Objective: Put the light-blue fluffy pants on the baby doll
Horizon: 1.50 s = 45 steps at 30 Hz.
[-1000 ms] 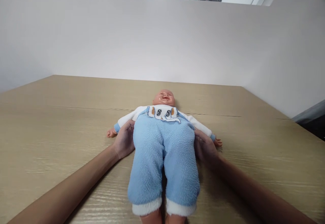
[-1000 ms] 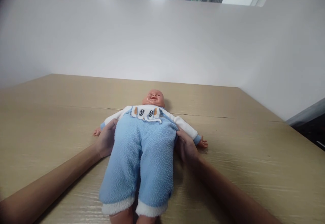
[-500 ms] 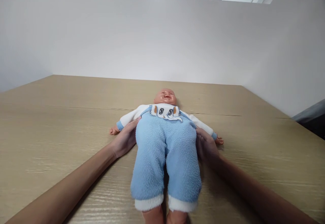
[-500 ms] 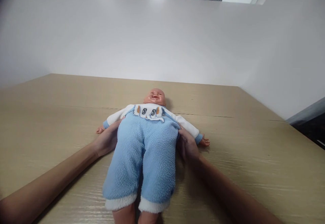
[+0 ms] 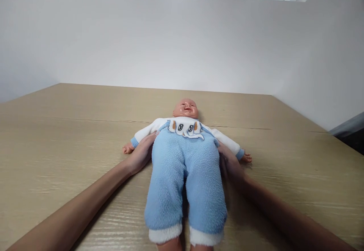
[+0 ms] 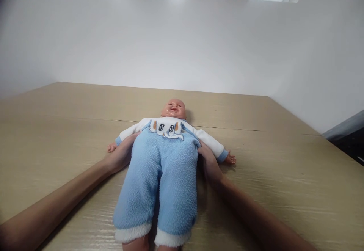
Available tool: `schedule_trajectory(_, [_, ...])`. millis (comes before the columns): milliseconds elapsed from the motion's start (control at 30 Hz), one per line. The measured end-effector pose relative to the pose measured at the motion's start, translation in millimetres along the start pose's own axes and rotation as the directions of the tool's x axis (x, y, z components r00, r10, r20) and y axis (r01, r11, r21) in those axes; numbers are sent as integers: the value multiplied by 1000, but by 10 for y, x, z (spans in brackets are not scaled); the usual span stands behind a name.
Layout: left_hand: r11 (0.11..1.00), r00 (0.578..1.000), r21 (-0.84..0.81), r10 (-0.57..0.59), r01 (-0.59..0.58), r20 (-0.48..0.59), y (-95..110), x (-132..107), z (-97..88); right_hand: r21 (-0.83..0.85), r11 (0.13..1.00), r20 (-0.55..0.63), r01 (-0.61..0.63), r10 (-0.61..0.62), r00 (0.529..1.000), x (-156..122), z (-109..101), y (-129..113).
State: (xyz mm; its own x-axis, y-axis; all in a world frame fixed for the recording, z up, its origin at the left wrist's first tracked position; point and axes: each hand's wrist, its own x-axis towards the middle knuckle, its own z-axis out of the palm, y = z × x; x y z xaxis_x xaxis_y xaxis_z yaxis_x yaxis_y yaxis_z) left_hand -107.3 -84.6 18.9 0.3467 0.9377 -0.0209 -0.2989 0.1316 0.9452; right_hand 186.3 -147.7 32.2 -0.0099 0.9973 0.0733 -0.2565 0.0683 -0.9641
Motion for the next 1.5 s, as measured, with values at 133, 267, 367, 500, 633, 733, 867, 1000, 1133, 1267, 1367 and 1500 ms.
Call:
schedule_trajectory(133, [999,998,41,36,-34,-48,7,-5,2,69,998,19,-8,6,1000,6,-38,51])
schedule_trajectory(267, [982,988,157,123,-107,-93,53,-40,1,81,996,8,-34,33,999,-2,-18,18])
schedule_trajectory(367, [917,977,356,207,-178,-44,108,-66,6,40,998,-9,-40,40,999,-4,3,-20])
schedule_trajectory(500, [829,968,512,249,-226,25,149,-79,19,6,1000,-4,-28,28,1000,0,-42,36])
schedule_trajectory(633, [782,950,567,311,-257,2,138,-87,32,-44,999,-8,0,0,1000,-12,-106,136])
schedule_trajectory(733, [790,926,543,373,-286,-54,114,-83,41,-56,998,-37,5,-7,999,-21,-96,126])
schedule_trajectory(867, [807,911,498,406,-318,-75,68,-41,45,-120,992,-26,36,-39,999,-1,-66,29])
schedule_trajectory(1000, [802,894,513,427,-304,-137,41,0,49,-445,885,37,138,-136,990,56,-104,-65])
schedule_trajectory(1133, [758,884,579,450,-301,-130,50,-6,65,-492,860,43,136,-132,990,165,-134,-159])
schedule_trajectory(1267, [745,862,584,486,-322,-145,37,-22,55,-196,980,-37,-28,21,999,319,-93,-255])
schedule_trajectory(1367, [735,847,588,509,-338,-150,21,-30,42,-216,976,-26,-32,27,999,444,-62,-300])
schedule_trajectory(1500, [719,829,592,540,-365,-146,22,-45,49,-479,875,-10,75,-91,996,597,6,-359])
